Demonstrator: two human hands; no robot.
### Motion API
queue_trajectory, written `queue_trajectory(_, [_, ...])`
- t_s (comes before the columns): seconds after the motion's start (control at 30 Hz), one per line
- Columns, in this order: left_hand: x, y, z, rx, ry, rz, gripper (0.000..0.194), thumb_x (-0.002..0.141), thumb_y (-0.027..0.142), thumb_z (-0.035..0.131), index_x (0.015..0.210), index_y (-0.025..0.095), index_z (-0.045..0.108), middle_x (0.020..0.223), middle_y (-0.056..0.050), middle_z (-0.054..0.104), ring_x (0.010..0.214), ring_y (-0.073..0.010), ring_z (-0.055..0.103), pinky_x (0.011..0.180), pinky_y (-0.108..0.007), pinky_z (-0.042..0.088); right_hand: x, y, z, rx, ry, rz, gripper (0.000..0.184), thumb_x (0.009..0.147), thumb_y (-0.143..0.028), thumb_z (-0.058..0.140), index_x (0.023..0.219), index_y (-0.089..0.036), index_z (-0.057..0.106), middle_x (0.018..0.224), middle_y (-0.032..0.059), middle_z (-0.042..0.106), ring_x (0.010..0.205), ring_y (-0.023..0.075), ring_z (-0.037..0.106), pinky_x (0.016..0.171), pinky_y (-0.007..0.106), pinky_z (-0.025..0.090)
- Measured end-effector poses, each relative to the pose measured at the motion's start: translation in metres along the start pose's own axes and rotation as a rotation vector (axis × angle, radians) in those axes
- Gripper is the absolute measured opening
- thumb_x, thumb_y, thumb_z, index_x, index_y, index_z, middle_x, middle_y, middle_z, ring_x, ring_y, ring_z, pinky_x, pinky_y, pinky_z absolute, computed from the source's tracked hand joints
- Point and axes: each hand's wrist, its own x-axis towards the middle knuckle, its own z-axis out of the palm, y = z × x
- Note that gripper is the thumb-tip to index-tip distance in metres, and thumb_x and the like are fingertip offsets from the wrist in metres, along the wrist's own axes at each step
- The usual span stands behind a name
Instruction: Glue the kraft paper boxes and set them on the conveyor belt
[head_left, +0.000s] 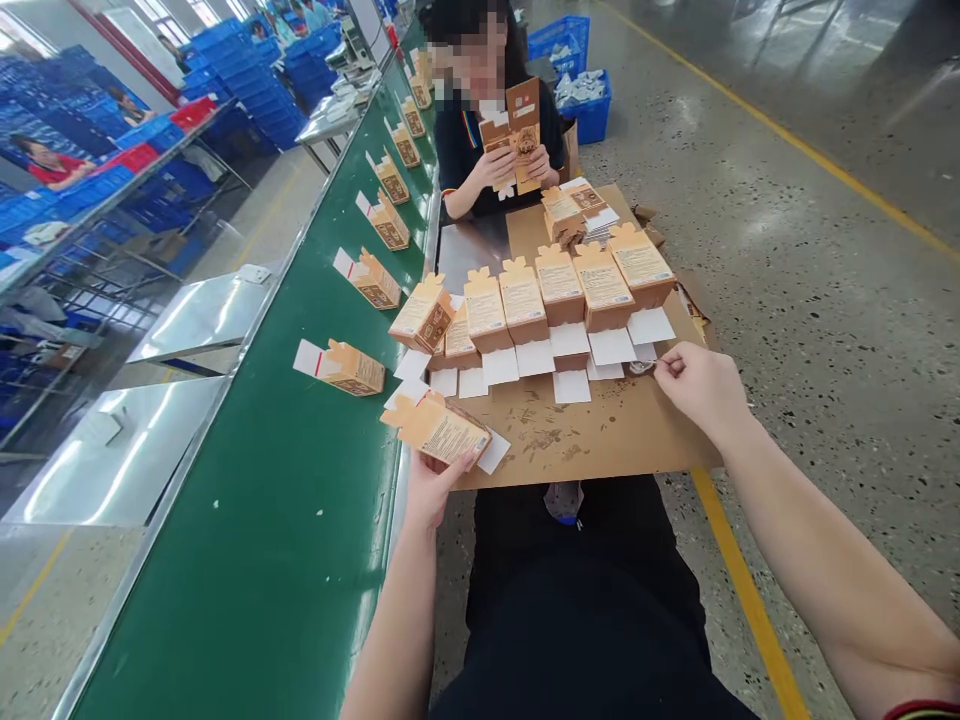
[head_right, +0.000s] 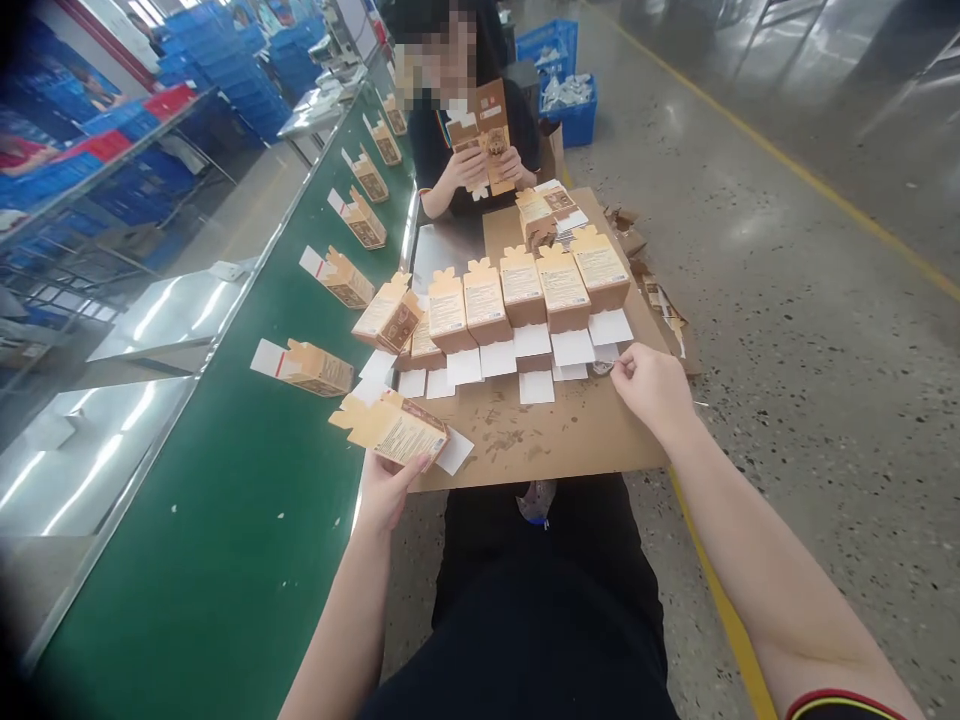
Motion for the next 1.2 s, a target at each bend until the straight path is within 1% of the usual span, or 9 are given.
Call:
queue_trajectory(0.17, [0.007,-0.007,0.010,0.032,0.041,0.012,0.088,0.060,0.042,0.111,0.134,0.022,0.069,0.140,-0.018,0.078,0.137,-0.0406,0.074,0.120,-0.059,0.057,-0.050,-0.021,-0.003,0.203,0.133,-0.035,0.008,0.088,-0.030,0.072,0.082,-0.024,0.071,0.071,0.0044,0.073,0.061,0.0211,0.068,0.062,0.033,0.059])
queue_trajectory(0.23, [0.006,-0.007,0.013,0.052,0.032,0.016,0.086,0.060,0.043,0.111,0.132,0.021,0.069,0.136,-0.019,0.079,0.132,-0.0405,0.076,0.118,-0.059,0.059,-0.082,-0.047,0.015,0.360,0.081,-0.077,0.012,0.093,-0.034,0.072,0.085,-0.024,0.074,0.073,0.0045,0.075,0.061,0.0202,0.069,0.059,0.032,0.060])
queue_trajectory(0.3, [0.004,-0.004,0.016,0.073,0.012,0.024,0.085,0.060,0.041,0.111,0.130,0.022,0.068,0.134,-0.018,0.080,0.128,-0.0392,0.078,0.116,-0.058,0.060,-0.113,-0.077,0.042,0.520,-0.072,-0.136,0.016,0.099,-0.034,0.070,0.087,-0.025,0.074,0.075,0.0042,0.076,0.061,0.0193,0.070,0.058,0.031,0.061])
queue_trajectory(0.4, [0.001,-0.001,0.018,0.103,0.008,0.066,0.086,0.060,0.038,0.111,0.132,0.024,0.067,0.133,-0.016,0.080,0.125,-0.0369,0.079,0.114,-0.056,0.062,-0.144,-0.116,0.086,0.638,-0.215,-0.223,0.016,0.099,-0.026,0.066,0.084,-0.025,0.070,0.073,0.0021,0.074,0.060,0.0162,0.067,0.058,0.027,0.059])
queue_trajectory(0.5, [0.001,0.001,0.019,0.134,-0.006,0.086,0.087,0.060,0.038,0.111,0.134,0.025,0.067,0.132,-0.015,0.080,0.126,-0.0369,0.079,0.113,-0.056,0.062,-0.153,-0.133,0.115,0.631,-0.257,-0.286,0.018,0.098,-0.019,0.062,0.081,-0.025,0.063,0.069,-0.0009,0.068,0.058,0.0140,0.063,0.058,0.025,0.054])
queue_trajectory(0.6, [0.002,0.000,0.020,0.150,-0.026,0.093,0.089,0.062,0.041,0.110,0.138,0.026,0.066,0.133,-0.015,0.080,0.126,-0.0377,0.079,0.112,-0.057,0.063,-0.151,-0.131,0.126,0.577,-0.273,-0.326,0.021,0.098,-0.016,0.059,0.079,-0.025,0.059,0.067,-0.0019,0.065,0.057,0.0139,0.060,0.057,0.025,0.050])
queue_trajectory(0.8, [-0.003,-0.013,0.021,0.235,0.027,0.168,0.086,0.064,0.044,0.107,0.137,0.024,0.064,0.136,-0.016,0.078,0.129,-0.0374,0.077,0.112,-0.055,0.062,-0.145,-0.109,0.115,0.601,-0.125,-0.232,0.017,0.100,-0.023,0.063,0.084,-0.025,0.066,0.072,0.0006,0.070,0.061,0.0154,0.066,0.061,0.026,0.056])
queue_trajectory(1.07, [-0.018,-0.035,0.032,0.631,0.079,0.252,0.055,0.072,0.039,0.097,0.118,0.024,0.071,0.120,-0.014,0.080,0.117,-0.0388,0.079,0.101,-0.054,0.065,-0.147,-0.093,0.081,0.633,-0.002,-0.131,0.024,0.104,-0.034,0.069,0.082,-0.025,0.071,0.071,0.0016,0.072,0.057,0.0152,0.065,0.058,0.027,0.060])
queue_trajectory(1.2, [-0.016,-0.027,0.011,0.613,0.150,0.256,0.064,0.069,0.045,0.099,0.122,0.024,0.071,0.122,-0.015,0.081,0.117,-0.0395,0.080,0.104,-0.058,0.065,-0.145,-0.094,0.070,0.625,0.056,-0.171,0.025,0.104,-0.032,0.069,0.080,-0.025,0.072,0.067,0.0003,0.071,0.054,0.0142,0.064,0.055,0.026,0.058])
